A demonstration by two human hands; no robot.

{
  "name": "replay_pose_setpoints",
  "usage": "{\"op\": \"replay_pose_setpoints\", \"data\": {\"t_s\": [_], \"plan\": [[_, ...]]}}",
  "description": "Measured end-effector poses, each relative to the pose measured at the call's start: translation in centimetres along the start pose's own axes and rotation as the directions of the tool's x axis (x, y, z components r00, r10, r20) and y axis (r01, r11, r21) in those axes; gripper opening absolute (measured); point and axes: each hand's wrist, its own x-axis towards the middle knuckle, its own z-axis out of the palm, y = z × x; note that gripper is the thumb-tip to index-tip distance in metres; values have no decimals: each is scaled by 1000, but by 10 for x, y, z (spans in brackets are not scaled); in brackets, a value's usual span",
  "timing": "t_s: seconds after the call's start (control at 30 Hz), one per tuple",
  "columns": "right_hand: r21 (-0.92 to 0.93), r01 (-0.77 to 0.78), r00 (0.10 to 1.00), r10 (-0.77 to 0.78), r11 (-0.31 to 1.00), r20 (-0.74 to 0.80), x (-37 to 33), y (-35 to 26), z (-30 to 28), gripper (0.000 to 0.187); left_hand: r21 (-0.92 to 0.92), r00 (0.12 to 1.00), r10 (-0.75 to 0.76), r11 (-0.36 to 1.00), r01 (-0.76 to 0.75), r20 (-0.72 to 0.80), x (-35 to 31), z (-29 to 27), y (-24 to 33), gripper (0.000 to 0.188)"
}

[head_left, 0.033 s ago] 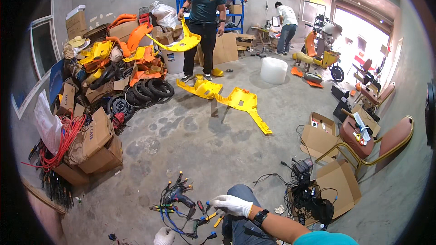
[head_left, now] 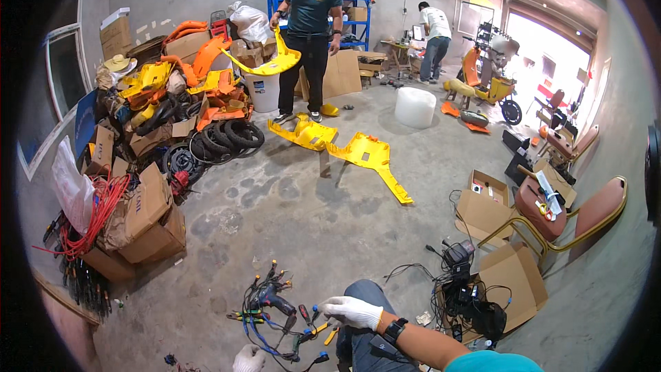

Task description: Assembling components onto a small circuit board or control module in a workshop.

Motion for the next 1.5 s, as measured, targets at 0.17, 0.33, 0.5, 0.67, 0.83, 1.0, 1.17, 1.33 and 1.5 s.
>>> {"op": "replay_pose_setpoints", "data": {"t_s": [0.17, 0.33, 0.5, 0.67, 0.83, 1.0, 1.17, 1.33, 1.5], "plan": [[24, -4, 1000, 4, 1000, -8, 0, 0, -1, 42, -36, 1000, 2, 999, -3, -16, 6, 5, -9, 18], [10, -34, 999, 34, 999, -23, -6, -5, -1, 41, -41, 1000, 30, 999, -30, -5, 3, 5, -4, 20], [-230, 108, 989, -128, 967, -73, -1, 6, 6, 46, 177, 982, -186, 966, 187, -24, -21, -9, 50, 43], [-516, 134, 986, -168, 846, -19, -82, -137, 94, 40, 249, 999, -41, 968, 32, 29, -30, -16, 92, 53], [-673, 632, 771, -397, 384, 498, -145, -223, 175, 35, 299, 997, -72, 951, 78, -32, -38, -21, 82, 51], [-726, 561, 819, -134, 398, 558, -193, -232, 127, 19, 178, 992, -125, 976, 124, -3, -22, -21, 75, 45], [-733, 495, 854, -106, 466, 509, -316, -182, -87, 21, 180, 979, -202, 963, 200, -7, -28, -24, 75, 45], [-775, 454, 889, -165, 439, 427, -398, -152, -155, 23, 196, 995, -96, 977, 89, 26, -22, -13, 84, 39], [-791, 441, 898, -216, 424, 384, -322, -155, -7, 26, 181, 994, -105, 978, 102, 8, -29, -27, 59, 41]]}}
